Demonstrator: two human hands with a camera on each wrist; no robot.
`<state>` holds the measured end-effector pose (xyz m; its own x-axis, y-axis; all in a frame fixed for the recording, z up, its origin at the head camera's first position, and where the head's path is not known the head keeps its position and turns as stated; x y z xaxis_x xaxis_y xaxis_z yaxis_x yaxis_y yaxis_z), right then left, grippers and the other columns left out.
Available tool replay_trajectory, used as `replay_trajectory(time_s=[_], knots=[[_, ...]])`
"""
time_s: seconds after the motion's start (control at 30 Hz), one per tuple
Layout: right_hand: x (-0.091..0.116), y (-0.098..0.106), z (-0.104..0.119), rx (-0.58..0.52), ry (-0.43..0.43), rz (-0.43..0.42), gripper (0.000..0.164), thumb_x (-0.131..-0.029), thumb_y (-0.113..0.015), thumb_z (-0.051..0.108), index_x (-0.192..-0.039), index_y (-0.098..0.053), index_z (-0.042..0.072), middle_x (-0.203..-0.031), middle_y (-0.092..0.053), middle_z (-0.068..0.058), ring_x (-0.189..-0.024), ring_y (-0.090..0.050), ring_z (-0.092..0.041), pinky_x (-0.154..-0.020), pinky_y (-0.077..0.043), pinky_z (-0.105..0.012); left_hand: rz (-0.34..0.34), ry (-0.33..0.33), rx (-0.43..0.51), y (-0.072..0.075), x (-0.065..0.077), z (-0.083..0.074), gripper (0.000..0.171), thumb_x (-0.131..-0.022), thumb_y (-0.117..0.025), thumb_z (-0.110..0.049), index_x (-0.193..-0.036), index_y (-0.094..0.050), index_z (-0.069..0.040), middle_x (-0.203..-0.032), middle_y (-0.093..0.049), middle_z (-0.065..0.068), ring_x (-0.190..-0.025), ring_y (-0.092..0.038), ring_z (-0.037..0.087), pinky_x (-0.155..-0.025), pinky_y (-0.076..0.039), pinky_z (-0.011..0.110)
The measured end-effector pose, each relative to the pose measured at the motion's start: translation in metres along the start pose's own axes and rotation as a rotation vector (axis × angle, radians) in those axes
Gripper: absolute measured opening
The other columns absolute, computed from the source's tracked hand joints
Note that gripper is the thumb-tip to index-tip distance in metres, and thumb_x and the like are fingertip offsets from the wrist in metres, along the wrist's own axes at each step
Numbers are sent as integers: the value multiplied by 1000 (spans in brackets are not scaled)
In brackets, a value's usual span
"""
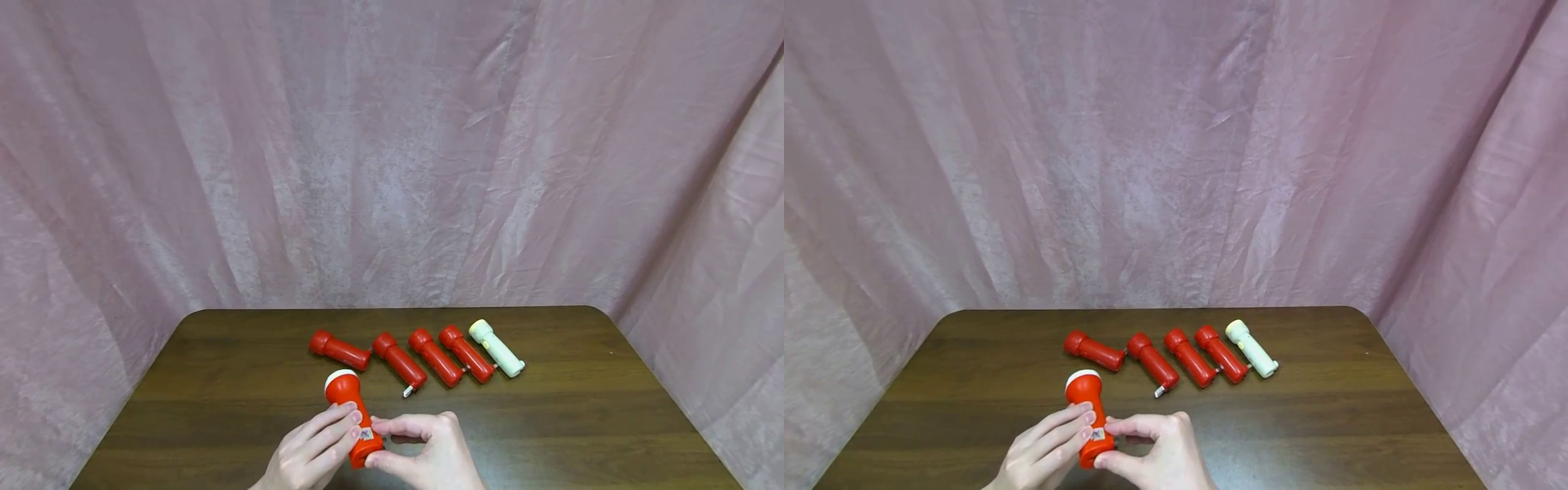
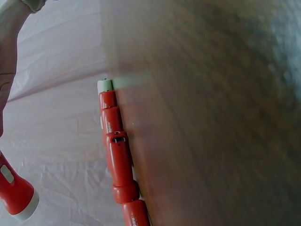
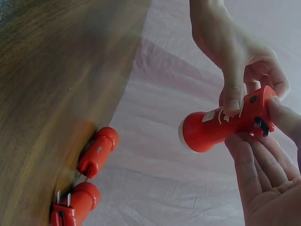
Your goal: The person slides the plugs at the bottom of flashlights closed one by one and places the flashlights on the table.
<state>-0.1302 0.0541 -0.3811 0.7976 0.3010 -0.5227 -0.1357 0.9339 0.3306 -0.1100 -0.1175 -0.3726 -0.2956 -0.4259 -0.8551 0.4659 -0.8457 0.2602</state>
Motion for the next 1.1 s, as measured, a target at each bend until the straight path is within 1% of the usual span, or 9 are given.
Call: replay_trajectory(time_s=[0.3, 0.6, 0.77, 1.1], knots=[[0, -1, 0, 20, -15, -16, 26, -78, -93, 15, -101, -84, 7, -98, -84, -9, -90, -79, -2, -76, -63, -16, 25, 13, 6, 0, 2, 0, 25, -106, -58, -4, -86, -74, -1, -81, -78, 13, -78, -74, 26, -69, -62, 26], [1, -4, -1, 26, -77, -25, 27, -78, -94, 20, -101, -84, 10, -98, -84, -6, -89, -79, -2, -76, -62, -15, 25, 12, 5, 0, 6, 0, 26, -105, -58, -3, -86, -74, -1, -81, -78, 13, -79, -74, 26, -69, -62, 26], [0, -6, 0, 38, -73, -24, 28, -78, -94, 21, -101, -84, 10, -98, -84, -6, -89, -79, -3, -77, -62, -15, 28, 0, -2, 0, 7, 0, 26, -105, -57, -2, -85, -74, -1, -81, -78, 13, -79, -74, 26, -70, -62, 26], [1, -9, -1, 45, -64, -38, 29, -76, -95, 21, -101, -84, 11, -95, -84, -5, -87, -79, -2, -76, -62, -14, 40, 8, -6, 2, 7, 0, 26, -106, -57, -3, -86, -74, -1, -81, -78, 13, -78, -74, 26, -69, -62, 26]])
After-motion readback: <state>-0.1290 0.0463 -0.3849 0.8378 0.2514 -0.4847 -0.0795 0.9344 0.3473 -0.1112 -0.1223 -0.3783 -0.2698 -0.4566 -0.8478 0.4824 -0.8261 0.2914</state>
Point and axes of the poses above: each hand's wrist, its own x-axis away from the middle knuckle, its own y-axis out of the back of the hand, z = x × y, the point moved 6 cm from there along -x, towards the middle knuckle
